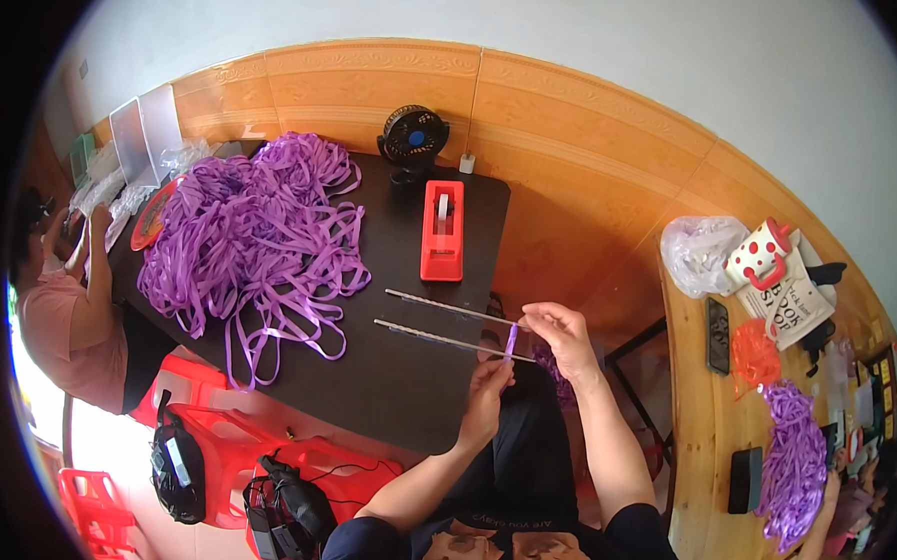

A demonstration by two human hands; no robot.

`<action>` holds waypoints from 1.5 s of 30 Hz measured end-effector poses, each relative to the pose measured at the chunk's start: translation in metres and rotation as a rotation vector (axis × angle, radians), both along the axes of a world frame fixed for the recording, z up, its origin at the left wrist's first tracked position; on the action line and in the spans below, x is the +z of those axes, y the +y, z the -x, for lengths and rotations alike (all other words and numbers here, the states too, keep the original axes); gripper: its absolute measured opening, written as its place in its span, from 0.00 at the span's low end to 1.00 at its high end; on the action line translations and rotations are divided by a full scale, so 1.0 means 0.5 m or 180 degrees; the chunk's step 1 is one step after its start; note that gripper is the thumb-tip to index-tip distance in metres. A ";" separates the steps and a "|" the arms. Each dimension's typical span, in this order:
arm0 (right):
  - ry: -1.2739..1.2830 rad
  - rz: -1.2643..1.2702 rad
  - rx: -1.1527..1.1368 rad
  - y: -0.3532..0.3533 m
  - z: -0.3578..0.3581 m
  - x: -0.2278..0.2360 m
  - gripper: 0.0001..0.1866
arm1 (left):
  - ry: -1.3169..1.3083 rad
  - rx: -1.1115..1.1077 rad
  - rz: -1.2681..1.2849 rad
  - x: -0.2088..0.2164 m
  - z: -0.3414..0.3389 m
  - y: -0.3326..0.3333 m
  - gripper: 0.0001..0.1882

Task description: Wrapping purple ribbons around metal rods to prepare for further crafting.

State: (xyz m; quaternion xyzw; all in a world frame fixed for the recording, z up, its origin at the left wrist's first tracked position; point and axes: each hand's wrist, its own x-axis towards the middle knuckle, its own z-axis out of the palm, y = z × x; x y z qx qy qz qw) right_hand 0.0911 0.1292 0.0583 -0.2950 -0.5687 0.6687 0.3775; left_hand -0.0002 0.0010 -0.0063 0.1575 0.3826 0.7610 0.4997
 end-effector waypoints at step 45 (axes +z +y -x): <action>-0.1340 -0.4701 -0.1791 -0.200 -0.024 -0.018 0.15 | 0.0291 -0.0313 0.0673 0.075 -0.037 -0.161 0.11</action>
